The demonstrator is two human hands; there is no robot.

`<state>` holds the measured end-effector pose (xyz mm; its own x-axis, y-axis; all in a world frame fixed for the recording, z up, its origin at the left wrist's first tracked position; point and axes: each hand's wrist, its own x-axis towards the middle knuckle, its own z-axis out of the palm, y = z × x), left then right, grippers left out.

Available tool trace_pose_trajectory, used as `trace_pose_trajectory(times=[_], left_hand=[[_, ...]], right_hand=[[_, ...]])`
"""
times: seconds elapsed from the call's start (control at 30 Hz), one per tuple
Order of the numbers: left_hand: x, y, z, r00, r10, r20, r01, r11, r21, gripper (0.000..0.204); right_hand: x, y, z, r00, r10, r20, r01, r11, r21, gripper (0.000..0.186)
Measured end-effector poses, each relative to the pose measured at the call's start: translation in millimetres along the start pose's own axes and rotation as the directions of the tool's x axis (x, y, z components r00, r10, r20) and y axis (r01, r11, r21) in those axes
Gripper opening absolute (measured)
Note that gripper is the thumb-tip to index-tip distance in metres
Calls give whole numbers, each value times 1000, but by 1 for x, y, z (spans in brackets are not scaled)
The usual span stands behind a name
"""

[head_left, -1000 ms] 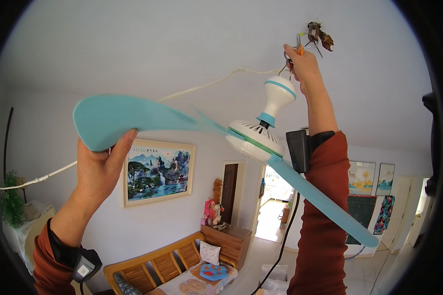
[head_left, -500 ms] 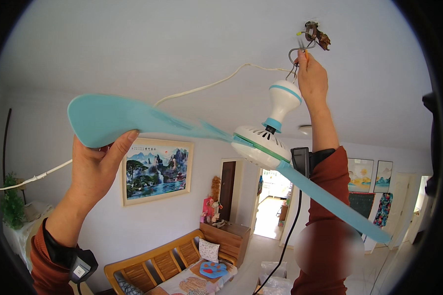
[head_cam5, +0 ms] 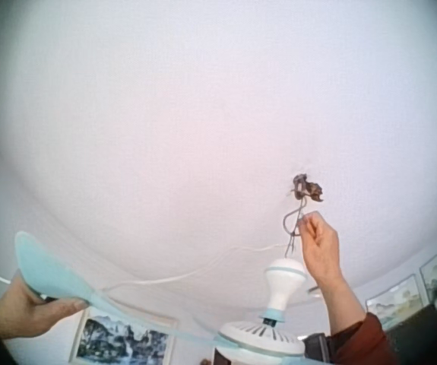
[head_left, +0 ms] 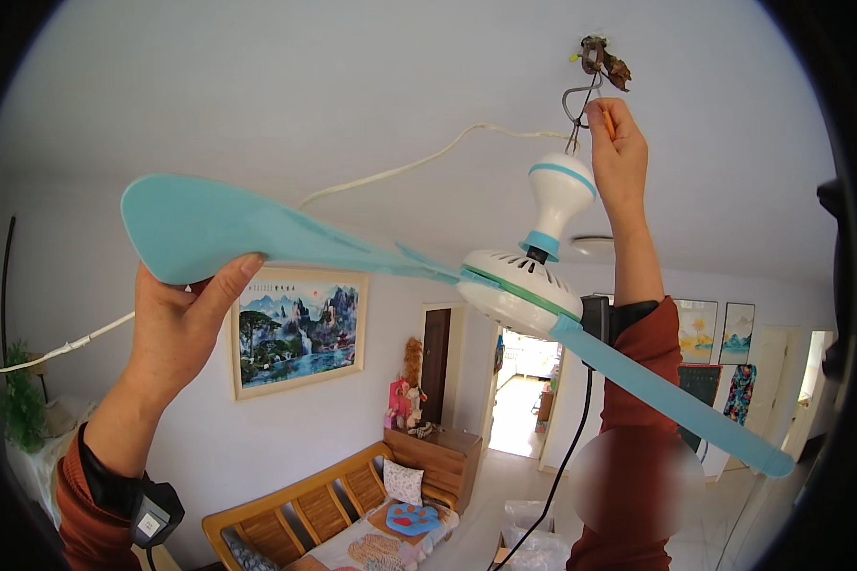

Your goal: The person stands on a chair and connects the ceiling fan's power cord to the ceiling wiring. They use pliers to strip and twist wires, then secure the fan to the ceiling mount. The fan is left hanging and operational at the end.

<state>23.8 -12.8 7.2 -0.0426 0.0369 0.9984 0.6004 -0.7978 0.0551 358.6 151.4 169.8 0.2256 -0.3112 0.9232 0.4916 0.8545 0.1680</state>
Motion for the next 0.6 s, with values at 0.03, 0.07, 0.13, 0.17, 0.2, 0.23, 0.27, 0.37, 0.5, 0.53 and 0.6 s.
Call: trace_pose_trajectory(times=[0.03,0.07,0.13,0.17,0.2,0.23,0.27,0.37,0.5,0.53,0.6], left_hand=[[0,0,-1,1000,4,3,-4,1000,24,10],[0,0,-1,1000,7,6,-7,999,48,10],[1,1,-3,1000,12,20,-14,996,84,11],[2,1,-4,1000,2,27,-5,992,126,11],[2,1,-5,1000,11,24,-13,995,95,11],[3,0,-5,1000,8,22,-10,996,87,11],[4,0,-5,1000,-26,17,24,994,109,12],[5,0,-4,999,42,11,-43,994,99,12],[7,2,-3,999,53,4,-54,993,107,12],[7,4,-3,997,74,4,-74,991,112,12],[10,7,-4,997,73,2,-73,989,132,12]], right_hand=[[-2,-3,1,996,-93,-4,92,995,-27,17],[-5,-6,1,983,-184,-4,184,981,-55,17],[-15,-9,-5,963,-251,102,269,929,-253,21],[-18,-10,-6,961,-253,113,275,918,-286,21],[-19,-11,-7,959,-254,124,280,905,-319,22],[-20,-11,-7,958,-252,135,284,892,-352,22],[-20,-11,-8,950,-274,149,311,865,-393,22],[-17,-9,-9,920,-337,202,393,789,-472,19],[-15,-7,-6,892,-372,258,453,751,-480,15],[-15,-6,-6,911,-319,261,410,762,-502,14],[-15,-6,2,904,-345,250,425,772,-472,14]])
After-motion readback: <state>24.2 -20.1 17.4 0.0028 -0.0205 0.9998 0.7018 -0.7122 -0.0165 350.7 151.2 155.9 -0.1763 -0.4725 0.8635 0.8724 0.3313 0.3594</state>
